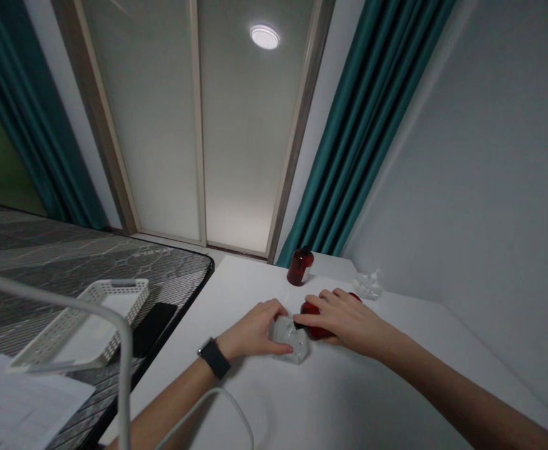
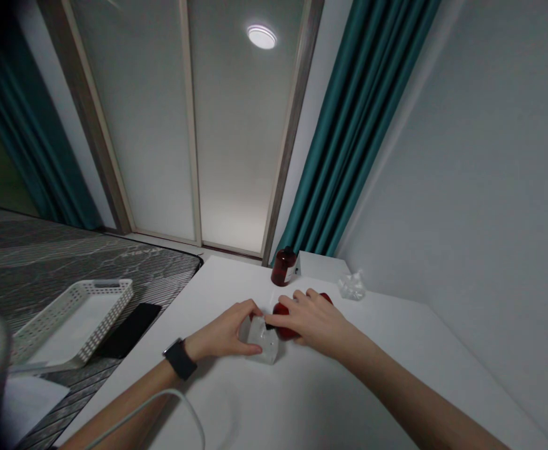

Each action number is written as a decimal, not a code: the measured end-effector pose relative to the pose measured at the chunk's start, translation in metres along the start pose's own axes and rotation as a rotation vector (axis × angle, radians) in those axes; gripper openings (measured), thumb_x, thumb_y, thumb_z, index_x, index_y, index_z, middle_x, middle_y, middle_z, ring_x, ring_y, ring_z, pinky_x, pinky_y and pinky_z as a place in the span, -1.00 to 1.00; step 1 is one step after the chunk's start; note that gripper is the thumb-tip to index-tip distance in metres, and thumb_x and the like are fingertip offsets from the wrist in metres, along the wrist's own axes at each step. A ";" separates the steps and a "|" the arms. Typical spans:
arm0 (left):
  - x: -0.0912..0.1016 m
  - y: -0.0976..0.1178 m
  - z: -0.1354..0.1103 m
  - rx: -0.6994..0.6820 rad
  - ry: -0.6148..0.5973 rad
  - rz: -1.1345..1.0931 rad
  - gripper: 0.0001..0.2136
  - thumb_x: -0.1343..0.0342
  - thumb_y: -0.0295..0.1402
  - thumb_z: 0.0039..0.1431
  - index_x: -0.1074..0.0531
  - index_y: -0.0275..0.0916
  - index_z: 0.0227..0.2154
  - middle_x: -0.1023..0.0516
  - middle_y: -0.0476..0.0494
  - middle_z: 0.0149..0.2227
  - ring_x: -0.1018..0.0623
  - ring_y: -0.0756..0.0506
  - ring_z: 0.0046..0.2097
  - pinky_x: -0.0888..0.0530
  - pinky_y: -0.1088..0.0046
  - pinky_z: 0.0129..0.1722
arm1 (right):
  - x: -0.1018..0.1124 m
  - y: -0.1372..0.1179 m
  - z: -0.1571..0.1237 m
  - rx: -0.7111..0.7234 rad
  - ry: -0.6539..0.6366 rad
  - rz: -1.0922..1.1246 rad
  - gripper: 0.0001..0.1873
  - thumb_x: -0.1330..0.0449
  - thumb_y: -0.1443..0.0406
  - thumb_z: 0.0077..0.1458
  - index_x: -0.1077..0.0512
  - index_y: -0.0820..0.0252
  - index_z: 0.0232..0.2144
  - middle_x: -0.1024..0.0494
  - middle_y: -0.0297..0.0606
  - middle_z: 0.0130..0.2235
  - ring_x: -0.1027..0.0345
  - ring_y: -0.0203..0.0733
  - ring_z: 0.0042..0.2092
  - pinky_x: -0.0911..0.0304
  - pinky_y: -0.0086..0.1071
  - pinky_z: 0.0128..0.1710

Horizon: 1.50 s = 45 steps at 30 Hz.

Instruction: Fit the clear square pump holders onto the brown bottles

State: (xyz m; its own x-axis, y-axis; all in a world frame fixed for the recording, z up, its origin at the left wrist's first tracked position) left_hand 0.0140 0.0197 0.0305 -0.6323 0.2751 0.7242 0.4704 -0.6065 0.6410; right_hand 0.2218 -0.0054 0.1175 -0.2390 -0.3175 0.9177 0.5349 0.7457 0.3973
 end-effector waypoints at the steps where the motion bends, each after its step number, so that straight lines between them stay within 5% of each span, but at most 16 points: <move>1: 0.000 0.000 0.000 0.000 0.001 0.002 -0.51 -0.42 -0.21 -0.11 -0.37 -0.21 -0.14 -0.51 -0.14 -0.13 -0.49 -0.22 -0.10 -0.38 0.29 -0.09 | 0.000 0.000 0.000 0.000 0.000 0.000 -0.29 -0.41 0.23 0.02 -0.26 -0.22 0.18 -0.48 -0.26 -0.09 -0.35 -0.03 -0.18 -0.15 -0.26 -0.26; 45: 0.000 0.002 0.001 0.007 -0.008 -0.005 -0.52 -0.43 -0.23 -0.11 -0.37 -0.24 -0.17 -0.51 -0.15 -0.14 -0.49 -0.21 -0.11 -0.38 0.29 -0.10 | 0.001 -0.002 0.003 0.042 0.007 -0.117 -0.52 -0.32 0.26 0.14 -0.32 -0.20 0.07 -0.46 -0.29 -0.08 -0.36 -0.05 -0.15 -0.15 -0.24 -0.26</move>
State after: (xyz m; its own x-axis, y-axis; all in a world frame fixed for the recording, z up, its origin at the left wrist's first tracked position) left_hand 0.0152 0.0196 0.0322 -0.6298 0.2844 0.7228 0.4712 -0.5999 0.6466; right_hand 0.2180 -0.0053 0.1177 -0.2922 -0.4080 0.8650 0.4695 0.7267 0.5014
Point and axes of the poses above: each hand's wrist, its own z-axis towards the middle knuckle, its own x-axis out of the back of the hand, y = z × x, the point moved 2 cm from there along z, towards the middle knuckle
